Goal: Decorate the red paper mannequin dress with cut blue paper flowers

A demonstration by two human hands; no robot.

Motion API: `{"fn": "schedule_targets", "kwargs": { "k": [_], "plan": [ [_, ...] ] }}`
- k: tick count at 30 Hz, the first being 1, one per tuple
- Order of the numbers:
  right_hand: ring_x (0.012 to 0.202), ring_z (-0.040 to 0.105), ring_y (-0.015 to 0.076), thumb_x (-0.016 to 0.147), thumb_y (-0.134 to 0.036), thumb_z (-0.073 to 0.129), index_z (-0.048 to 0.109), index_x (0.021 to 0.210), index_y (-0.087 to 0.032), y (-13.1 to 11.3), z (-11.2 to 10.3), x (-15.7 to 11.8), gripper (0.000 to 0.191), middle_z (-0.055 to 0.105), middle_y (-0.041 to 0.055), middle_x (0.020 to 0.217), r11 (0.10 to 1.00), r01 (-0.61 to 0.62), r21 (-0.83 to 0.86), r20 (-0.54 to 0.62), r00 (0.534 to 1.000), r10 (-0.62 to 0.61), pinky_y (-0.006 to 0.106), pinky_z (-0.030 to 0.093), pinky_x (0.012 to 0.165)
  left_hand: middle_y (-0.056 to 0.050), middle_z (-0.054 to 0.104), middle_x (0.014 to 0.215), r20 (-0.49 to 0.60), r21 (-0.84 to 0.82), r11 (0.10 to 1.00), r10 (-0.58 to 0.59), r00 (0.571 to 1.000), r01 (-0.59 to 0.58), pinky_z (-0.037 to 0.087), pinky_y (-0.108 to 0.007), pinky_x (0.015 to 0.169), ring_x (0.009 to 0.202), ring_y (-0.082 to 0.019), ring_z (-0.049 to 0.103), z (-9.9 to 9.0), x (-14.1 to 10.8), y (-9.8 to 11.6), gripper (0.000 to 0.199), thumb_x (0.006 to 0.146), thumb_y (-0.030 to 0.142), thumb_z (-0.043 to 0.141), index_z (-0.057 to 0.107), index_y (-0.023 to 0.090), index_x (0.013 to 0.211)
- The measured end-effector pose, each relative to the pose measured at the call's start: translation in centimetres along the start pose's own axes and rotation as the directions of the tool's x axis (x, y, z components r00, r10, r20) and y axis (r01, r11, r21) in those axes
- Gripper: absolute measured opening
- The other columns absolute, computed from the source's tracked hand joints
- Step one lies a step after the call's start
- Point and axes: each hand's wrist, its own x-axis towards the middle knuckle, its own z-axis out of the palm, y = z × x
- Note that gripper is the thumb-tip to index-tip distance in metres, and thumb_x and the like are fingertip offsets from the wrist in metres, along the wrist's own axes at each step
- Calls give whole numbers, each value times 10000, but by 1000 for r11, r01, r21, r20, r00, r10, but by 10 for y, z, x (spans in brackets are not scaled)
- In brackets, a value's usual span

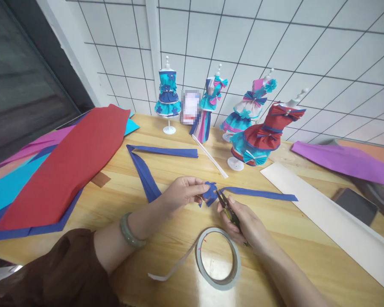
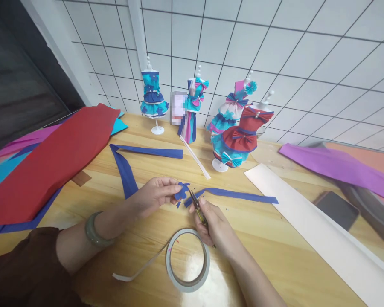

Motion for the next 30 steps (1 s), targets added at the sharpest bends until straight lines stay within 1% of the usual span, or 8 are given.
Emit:
{"fn": "schedule_targets", "kwargs": {
  "k": [4, 9, 14, 18, 22, 25, 30],
  "plan": [
    [266, 200, 30, 869, -530, 345, 496, 804, -171, 1, 2, 0, 395, 327, -102, 404, 997, -35, 69, 75, 997, 30, 144, 206, 262, -36, 599, 685, 54, -87, 996, -13, 998, 17, 373, -219, 599, 620, -90, 517, 3, -1, -5, 253, 657, 334, 700, 630, 98, 713],
    [264, 204, 27, 884, -514, 326, 494, 794, -179, 0, 4, -1, 385, 336, -99, 411, 995, -43, 94, 90, 995, 35, 141, 218, 262, -49, 625, 712, 74, -71, 997, -4, 997, 9, 379, -245, 662, 661, -108, 542, 6, -2, -11, 230, 685, 326, 674, 626, 103, 713],
    [265, 211, 30, 879, -523, 330, 486, 768, -175, 1, 7, -2, 398, 323, -103, 403, 999, -8, 39, 43, 999, 6, 149, 233, 268, -54, 644, 688, 108, -35, 999, 1, 994, 3, 370, -249, 658, 650, -113, 549, 9, -3, -12, 219, 694, 326, 658, 616, 111, 705],
    [276, 225, 39, 878, -535, 315, 482, 756, -170, 3, 9, -3, 420, 313, -101, 399, 999, 21, -41, 7, 1000, -21, 161, 238, 279, -57, 636, 673, 80, 23, 1000, -1, 997, -1, 375, -256, 641, 616, -110, 530, 10, -3, -13, 235, 681, 331, 663, 607, 104, 696],
    [304, 252, 49, 879, -538, 307, 466, 718, -169, 2, 12, -3, 433, 320, -90, 395, 989, 67, -133, -56, 996, -75, 176, 245, 311, -44, 618, 680, 40, 97, 994, 42, 998, -45, 371, -240, 615, 592, -92, 502, 13, -4, -14, 231, 688, 324, 656, 609, 98, 703],
    [314, 255, 54, 874, -548, 305, 468, 710, -168, 1, 15, -4, 444, 318, -85, 394, 981, 80, -175, -85, 992, -96, 186, 232, 322, -35, 606, 683, 9, 93, 994, 59, 998, -60, 371, -230, 607, 591, -84, 493, 15, -5, -15, 225, 695, 319, 648, 607, 98, 706],
    [328, 248, 50, 880, -539, 305, 463, 687, -170, -1, 17, -5, 445, 298, -87, 402, 982, 53, -181, -108, 991, -73, 181, 212, 330, -27, 591, 662, -7, 61, 995, 76, 997, -76, 374, -222, 608, 592, -80, 487, 19, -7, -17, 216, 696, 310, 647, 602, 99, 700]
  ]
}}
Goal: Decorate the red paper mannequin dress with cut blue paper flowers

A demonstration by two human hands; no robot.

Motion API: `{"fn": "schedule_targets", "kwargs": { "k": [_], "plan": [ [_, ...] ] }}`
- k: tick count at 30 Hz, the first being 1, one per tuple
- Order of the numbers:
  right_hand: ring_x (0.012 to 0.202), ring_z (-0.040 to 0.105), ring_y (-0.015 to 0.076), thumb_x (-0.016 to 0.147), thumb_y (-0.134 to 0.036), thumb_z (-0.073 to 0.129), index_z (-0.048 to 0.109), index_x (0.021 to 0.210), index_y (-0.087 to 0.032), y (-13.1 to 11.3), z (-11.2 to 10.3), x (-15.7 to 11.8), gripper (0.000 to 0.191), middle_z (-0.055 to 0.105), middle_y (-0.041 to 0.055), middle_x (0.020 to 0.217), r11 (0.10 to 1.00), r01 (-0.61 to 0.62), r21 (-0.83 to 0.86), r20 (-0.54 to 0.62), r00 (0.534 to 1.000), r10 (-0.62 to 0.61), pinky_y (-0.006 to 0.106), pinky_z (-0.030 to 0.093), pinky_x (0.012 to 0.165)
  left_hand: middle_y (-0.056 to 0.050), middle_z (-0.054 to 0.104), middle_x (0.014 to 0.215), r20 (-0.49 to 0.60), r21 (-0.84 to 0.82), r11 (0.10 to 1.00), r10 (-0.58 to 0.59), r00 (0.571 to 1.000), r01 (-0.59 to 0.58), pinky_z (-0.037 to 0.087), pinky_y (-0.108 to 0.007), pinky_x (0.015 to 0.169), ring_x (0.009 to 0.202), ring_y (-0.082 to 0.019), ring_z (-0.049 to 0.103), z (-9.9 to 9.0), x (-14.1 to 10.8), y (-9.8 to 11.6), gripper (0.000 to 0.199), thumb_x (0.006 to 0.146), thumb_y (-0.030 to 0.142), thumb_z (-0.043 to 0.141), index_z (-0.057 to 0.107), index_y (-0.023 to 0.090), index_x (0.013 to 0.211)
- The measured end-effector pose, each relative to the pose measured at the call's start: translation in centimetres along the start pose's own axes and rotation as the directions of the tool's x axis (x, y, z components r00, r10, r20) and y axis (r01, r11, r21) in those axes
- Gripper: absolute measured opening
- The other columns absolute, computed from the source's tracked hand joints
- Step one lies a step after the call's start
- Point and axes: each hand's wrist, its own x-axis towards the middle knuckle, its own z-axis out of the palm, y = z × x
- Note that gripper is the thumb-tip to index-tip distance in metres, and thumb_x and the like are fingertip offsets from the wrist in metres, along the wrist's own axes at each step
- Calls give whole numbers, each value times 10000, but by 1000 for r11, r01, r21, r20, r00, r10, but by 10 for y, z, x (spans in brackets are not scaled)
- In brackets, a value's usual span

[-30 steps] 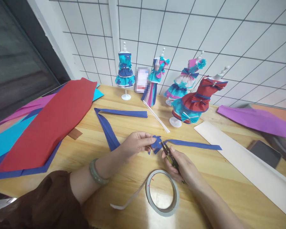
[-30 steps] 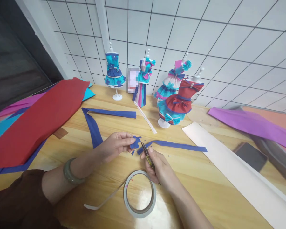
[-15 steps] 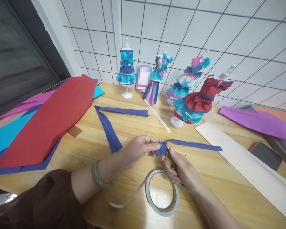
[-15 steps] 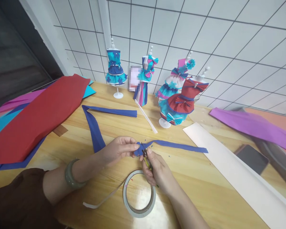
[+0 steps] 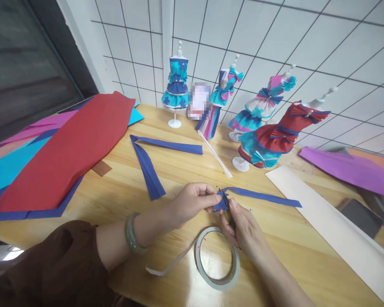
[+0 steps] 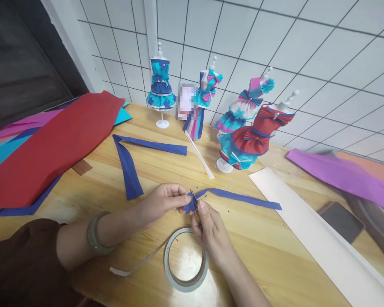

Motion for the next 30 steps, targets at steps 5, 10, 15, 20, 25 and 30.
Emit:
{"fn": "schedule_targets", "kwargs": {
  "k": [5, 10, 15, 20, 25, 30],
  "plan": [
    [326, 224, 47, 877, -544, 306, 477, 710, -167, 0, 0, 1, 447, 280, -94, 400, 999, -35, -3, -10, 999, 35, 178, 189, 330, -21, 585, 663, -1, -7, 1000, 18, 1000, -18, 380, -220, 608, 593, -79, 486, 0, 0, -1, 211, 694, 311, 649, 603, 105, 701],
    [332, 249, 51, 877, -539, 313, 459, 678, -169, 0, 1, 1, 445, 303, -85, 401, 999, -4, -36, -31, 1000, 3, 180, 207, 339, -13, 574, 655, 5, 1, 999, 39, 999, -39, 377, -218, 608, 599, -79, 484, 0, 0, -2, 197, 708, 304, 635, 602, 110, 698],
    [333, 255, 54, 862, -556, 333, 468, 672, -168, -2, 2, 0, 453, 309, -82, 404, 998, 10, -57, -37, 999, -12, 183, 209, 336, -12, 563, 641, 9, 12, 999, 52, 999, -53, 375, -222, 612, 602, -84, 477, 0, 0, -3, 200, 705, 306, 634, 604, 109, 690],
    [324, 239, 54, 855, -573, 328, 450, 648, -180, -2, 2, 1, 461, 302, -80, 397, 998, -13, -62, -60, 998, 9, 189, 188, 327, -16, 567, 651, 11, 17, 998, 63, 998, -63, 372, -230, 615, 601, -86, 474, 0, 0, -3, 207, 713, 315, 623, 608, 109, 696],
    [324, 240, 59, 839, -593, 345, 456, 655, -185, -1, 4, 0, 462, 302, -78, 396, 999, -18, -48, -77, 997, 14, 193, 190, 326, -15, 565, 649, 3, 20, 998, 61, 998, -61, 376, -228, 617, 605, -87, 476, 0, -1, -2, 206, 709, 316, 629, 607, 112, 693],
    [314, 248, 55, 846, -580, 349, 450, 614, -182, 0, 3, 1, 471, 310, -74, 384, 1000, -20, 2, -64, 998, 20, 189, 199, 323, -15, 567, 660, 9, 28, 997, 65, 998, -66, 375, -231, 628, 614, -88, 478, -1, 0, -3, 200, 721, 312, 616, 610, 113, 706]
  ]
}}
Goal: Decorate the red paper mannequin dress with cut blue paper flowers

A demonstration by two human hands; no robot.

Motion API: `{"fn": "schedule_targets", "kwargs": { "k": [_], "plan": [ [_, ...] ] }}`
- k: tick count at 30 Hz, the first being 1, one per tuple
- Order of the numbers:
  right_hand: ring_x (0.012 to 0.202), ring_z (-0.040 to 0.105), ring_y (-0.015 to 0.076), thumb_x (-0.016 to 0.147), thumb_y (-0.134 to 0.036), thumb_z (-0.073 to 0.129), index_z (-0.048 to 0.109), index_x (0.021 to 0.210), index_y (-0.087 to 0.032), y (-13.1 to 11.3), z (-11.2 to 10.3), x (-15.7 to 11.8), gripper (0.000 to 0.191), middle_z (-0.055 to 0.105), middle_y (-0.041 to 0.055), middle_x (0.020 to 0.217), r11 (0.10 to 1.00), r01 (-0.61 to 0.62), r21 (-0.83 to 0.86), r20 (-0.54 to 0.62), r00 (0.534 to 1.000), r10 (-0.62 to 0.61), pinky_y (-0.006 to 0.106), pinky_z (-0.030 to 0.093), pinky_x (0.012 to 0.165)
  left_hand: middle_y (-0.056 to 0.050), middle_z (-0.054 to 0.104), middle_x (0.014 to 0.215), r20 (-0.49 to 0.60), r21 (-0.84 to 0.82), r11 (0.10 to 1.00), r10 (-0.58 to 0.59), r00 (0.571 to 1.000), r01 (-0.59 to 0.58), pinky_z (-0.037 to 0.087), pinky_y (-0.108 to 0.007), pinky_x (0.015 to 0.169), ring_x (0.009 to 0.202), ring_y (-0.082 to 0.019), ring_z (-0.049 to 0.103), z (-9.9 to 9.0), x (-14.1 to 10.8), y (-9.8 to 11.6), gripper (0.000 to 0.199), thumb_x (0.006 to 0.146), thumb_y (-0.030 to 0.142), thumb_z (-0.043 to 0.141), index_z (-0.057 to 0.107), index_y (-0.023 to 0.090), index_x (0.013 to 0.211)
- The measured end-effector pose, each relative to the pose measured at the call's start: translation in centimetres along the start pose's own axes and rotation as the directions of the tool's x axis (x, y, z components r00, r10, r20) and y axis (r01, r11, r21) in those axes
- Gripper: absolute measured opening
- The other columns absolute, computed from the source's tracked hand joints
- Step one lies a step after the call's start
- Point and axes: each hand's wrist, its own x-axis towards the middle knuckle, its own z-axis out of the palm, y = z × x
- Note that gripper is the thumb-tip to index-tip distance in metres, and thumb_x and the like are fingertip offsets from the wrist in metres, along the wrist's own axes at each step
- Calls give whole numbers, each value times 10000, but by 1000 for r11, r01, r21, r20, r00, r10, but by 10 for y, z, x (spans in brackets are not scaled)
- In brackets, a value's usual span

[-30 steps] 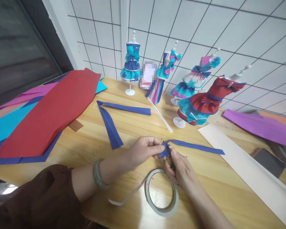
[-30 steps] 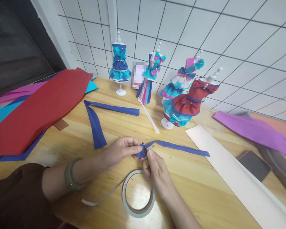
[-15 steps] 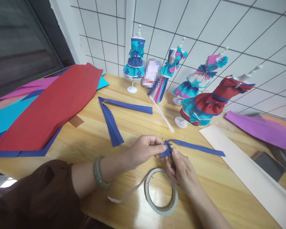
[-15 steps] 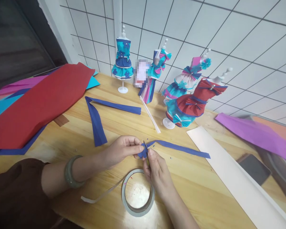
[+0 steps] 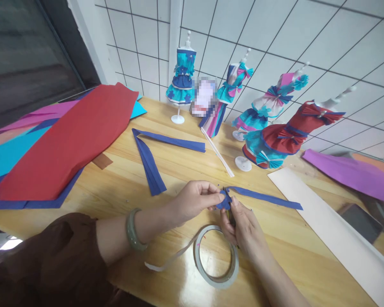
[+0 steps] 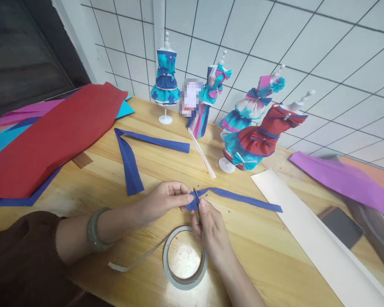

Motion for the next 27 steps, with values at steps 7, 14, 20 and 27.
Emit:
{"fn": "schedule_targets", "kwargs": {
  "k": [7, 14, 20, 27],
  "plan": [
    [255, 140, 29, 820, -640, 308, 520, 733, -176, 3, -10, 9, 517, 286, -105, 378, 931, -105, 350, 18, 994, 105, 166, 191, 264, -15, 575, 674, -92, 37, 999, -33, 995, 37, 356, -223, 598, 602, -83, 468, 0, 3, 1, 177, 700, 288, 621, 606, 112, 697],
    [276, 189, 25, 737, -480, 612, 456, 718, -190, 1, -8, 9, 330, 250, -126, 378, 960, -57, 273, -11, 998, 62, 156, 182, 279, 4, 545, 625, -124, 28, 998, -47, 991, 51, 348, -216, 574, 568, -76, 456, -1, 2, -1, 180, 688, 296, 623, 596, 118, 674],
    [282, 224, 30, 697, -427, 673, 458, 753, -195, -1, -4, 8, 321, 295, -120, 369, 979, -26, 200, -81, 996, 43, 164, 182, 287, 6, 542, 616, -92, 39, 996, -74, 993, 78, 346, -212, 565, 569, -78, 456, -2, 3, -2, 198, 677, 317, 636, 607, 121, 679],
    [295, 212, 34, 726, -413, 650, 466, 753, -195, 2, -10, 9, 287, 281, -118, 379, 986, -20, 167, -66, 997, 31, 168, 189, 294, -28, 589, 688, 32, -17, 981, -190, 981, 191, 384, -227, 599, 612, -90, 508, -8, 5, 1, 271, 698, 387, 625, 634, 120, 749]
  ]
}}
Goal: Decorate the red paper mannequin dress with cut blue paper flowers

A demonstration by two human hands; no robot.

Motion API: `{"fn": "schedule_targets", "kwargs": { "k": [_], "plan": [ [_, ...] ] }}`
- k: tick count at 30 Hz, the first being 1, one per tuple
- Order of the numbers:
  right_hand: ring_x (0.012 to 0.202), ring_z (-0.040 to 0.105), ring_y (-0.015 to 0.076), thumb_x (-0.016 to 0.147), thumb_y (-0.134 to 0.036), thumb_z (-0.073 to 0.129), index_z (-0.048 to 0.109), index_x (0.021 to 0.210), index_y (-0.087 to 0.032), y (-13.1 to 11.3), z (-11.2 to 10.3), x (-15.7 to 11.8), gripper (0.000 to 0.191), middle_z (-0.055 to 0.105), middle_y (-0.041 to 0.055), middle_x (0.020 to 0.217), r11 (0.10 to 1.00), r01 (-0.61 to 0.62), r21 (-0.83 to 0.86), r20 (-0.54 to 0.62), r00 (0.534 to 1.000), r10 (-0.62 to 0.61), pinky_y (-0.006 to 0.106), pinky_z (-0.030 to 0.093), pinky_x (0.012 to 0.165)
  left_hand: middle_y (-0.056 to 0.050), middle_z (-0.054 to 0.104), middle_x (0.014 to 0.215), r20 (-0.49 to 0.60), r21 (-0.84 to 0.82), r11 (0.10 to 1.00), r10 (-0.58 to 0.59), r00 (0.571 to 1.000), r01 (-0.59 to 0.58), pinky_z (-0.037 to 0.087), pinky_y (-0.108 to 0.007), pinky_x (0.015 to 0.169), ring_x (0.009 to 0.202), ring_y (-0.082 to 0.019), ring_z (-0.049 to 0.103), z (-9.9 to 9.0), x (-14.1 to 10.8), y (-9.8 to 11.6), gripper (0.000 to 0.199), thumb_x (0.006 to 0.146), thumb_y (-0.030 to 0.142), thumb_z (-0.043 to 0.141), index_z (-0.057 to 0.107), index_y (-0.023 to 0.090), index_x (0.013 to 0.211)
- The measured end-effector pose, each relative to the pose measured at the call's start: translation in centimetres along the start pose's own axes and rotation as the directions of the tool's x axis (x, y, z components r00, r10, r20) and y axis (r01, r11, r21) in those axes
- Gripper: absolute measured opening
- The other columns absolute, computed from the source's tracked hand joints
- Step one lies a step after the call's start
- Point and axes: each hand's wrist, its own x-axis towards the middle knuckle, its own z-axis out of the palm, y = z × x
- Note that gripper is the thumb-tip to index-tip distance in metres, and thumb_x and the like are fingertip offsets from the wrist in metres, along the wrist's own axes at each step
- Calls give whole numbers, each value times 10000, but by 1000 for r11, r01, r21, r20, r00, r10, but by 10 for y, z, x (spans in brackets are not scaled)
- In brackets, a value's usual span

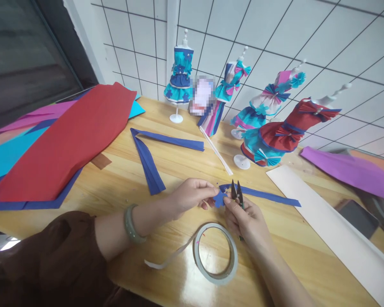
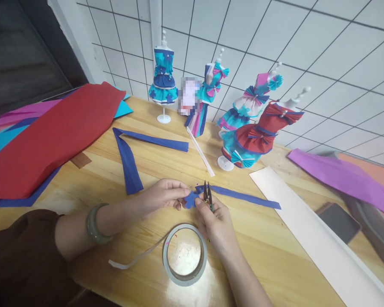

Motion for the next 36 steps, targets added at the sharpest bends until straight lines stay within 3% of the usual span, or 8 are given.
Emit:
{"fn": "schedule_targets", "kwargs": {
  "k": [5, 10, 13, 17, 20, 25, 32, 36],
  "plan": [
    [292, 207, 40, 724, -435, 639, 471, 740, -203, -2, 0, 0, 287, 292, -112, 386, 998, 0, -60, 23, 1000, 1, 180, 160, 296, -57, 611, 704, 67, 52, 994, -98, 993, 94, 396, -236, 590, 616, -103, 532, -4, 0, 4, 401, 706, 491, 590, 642, 104, 801],
    [302, 240, 47, 697, -451, 652, 491, 742, -195, -5, 3, -2, 306, 325, -99, 384, 989, -1, -147, 2, 1000, 1, 187, 162, 301, -27, 614, 696, 102, 238, 971, 5, 995, -29, 409, -218, 601, 614, -92, 530, -8, 1, 1, 288, 680, 393, 644, 636, 118, 766],
    [298, 216, 37, 703, -444, 652, 478, 756, -196, -4, 1, 0, 308, 299, -112, 381, 997, -27, -78, 0, 1000, 27, 174, 157, 297, -25, 618, 709, 128, 230, 970, 46, 991, -75, 421, -226, 636, 630, -93, 534, -9, 1, 0, 245, 702, 357, 628, 634, 122, 770],
    [299, 175, 26, 730, -425, 639, 466, 752, -194, -1, -5, 5, 289, 252, -126, 396, 997, -32, 71, -45, 998, 36, 156, 164, 290, -28, 617, 691, 51, 224, 972, 69, 996, -78, 408, -225, 635, 640, -96, 531, -7, 0, 3, 212, 716, 329, 621, 622, 117, 724],
    [296, 160, 25, 775, -473, 569, 478, 805, -189, -1, -8, 6, 300, 247, -130, 410, 994, -37, 104, -21, 999, 39, 149, 173, 289, -20, 610, 682, -10, 166, 982, 96, 995, -93, 396, -223, 629, 629, -89, 521, -6, 0, 5, 204, 710, 324, 634, 615, 121, 709],
    [281, 216, 44, 869, -565, 293, 483, 874, -180, 0, -2, -1, 429, 315, -107, 416, 999, 43, -8, 107, 993, -42, 164, 215, 297, -5, 607, 681, -22, 3, 987, 158, 987, -158, 380, -227, 651, 624, -77, 506, -5, 1, 1, 174, 712, 302, 648, 625, 130, 721],
    [338, 313, 45, 902, -512, 268, 474, 841, -165, 5, 4, -6, 408, 397, -71, 497, 990, 125, -68, 162, 980, -112, 179, 255, 347, -60, 631, 761, -6, -165, 974, 154, 988, -153, 398, -310, 793, 752, -146, 565, 4, -3, -3, 178, 722, 285, 636, 621, 109, 737],
    [333, 319, 43, 904, -510, 266, 460, 799, -170, 5, 6, -7, 405, 405, -67, 495, 989, 129, -67, 169, 979, -116, 181, 249, 342, -49, 625, 718, -28, -207, 967, 148, 989, -150, 403, -309, 788, 723, -142, 565, 8, -4, -3, 187, 691, 287, 669, 620, 107, 702]
  ]
}}
